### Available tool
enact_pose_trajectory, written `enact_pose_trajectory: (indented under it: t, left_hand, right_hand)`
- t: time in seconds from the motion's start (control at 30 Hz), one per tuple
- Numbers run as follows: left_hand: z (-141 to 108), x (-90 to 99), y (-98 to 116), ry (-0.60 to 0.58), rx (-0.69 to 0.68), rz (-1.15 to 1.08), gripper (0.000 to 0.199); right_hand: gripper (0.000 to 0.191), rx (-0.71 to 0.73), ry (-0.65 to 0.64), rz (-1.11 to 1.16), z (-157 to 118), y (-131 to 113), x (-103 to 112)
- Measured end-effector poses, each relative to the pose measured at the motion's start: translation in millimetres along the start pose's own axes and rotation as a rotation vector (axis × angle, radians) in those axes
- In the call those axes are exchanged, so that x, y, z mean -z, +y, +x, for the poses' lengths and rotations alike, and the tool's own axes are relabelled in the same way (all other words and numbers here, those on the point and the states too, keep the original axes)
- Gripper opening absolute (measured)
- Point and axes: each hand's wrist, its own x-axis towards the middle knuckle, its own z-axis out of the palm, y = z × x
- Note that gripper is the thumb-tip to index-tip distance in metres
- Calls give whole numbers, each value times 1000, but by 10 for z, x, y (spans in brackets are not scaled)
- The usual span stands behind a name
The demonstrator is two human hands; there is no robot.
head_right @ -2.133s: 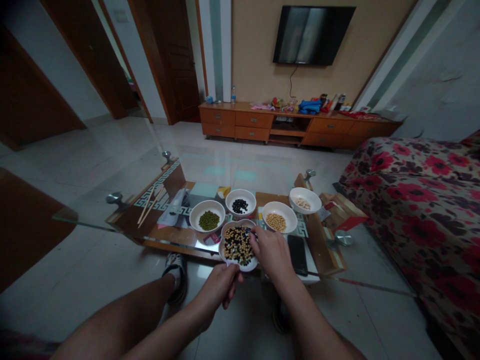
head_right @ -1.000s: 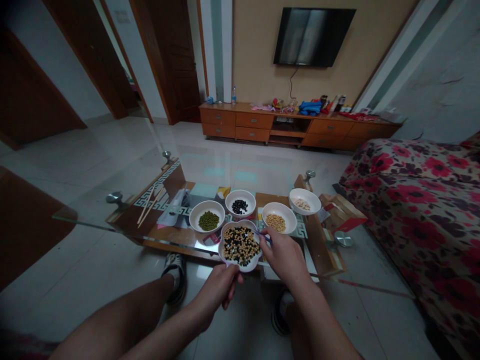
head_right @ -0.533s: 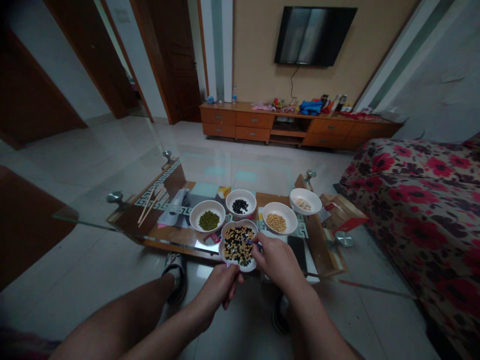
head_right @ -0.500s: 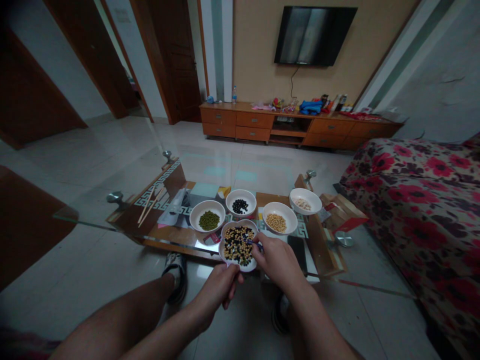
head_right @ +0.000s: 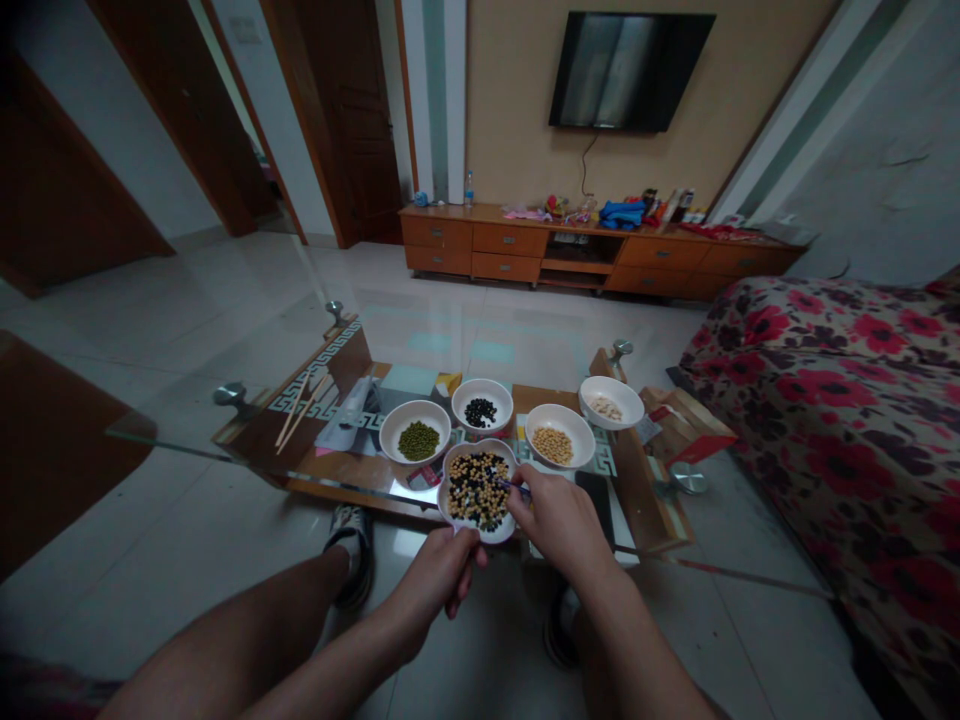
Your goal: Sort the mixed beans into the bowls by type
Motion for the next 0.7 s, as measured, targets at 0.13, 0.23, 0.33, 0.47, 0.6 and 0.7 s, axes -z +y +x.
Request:
enact_pose_trajectory:
  t: [0.13, 0.23, 0.33, 0.47, 0.6, 0.7]
  left_hand:
    - [6, -1, -3, -2, -7, -12, 34]
    - [2, -2, -7, -3, 5, -14, 33]
    - [2, -3, -20, 4, 2, -17, 33]
    - [3, -3, -38, 12, -5, -19, 34]
    - [1, -4, -34, 5, -11, -15, 33]
    - [4, -4, -26, -4, -12, -2, 34]
  right_hand:
    - [20, -3, 11, -21, 0, 27, -15]
    - [20, -12, 3, -30, -2, 33, -15]
    - [20, -25, -16, -40, 1, 26, -9]
    - [21, -31, -27, -46, 7, 25, -12]
    - [22, -19, -27, -39, 7, 41, -24]
    - [22, -17, -34, -28, 7, 47, -26]
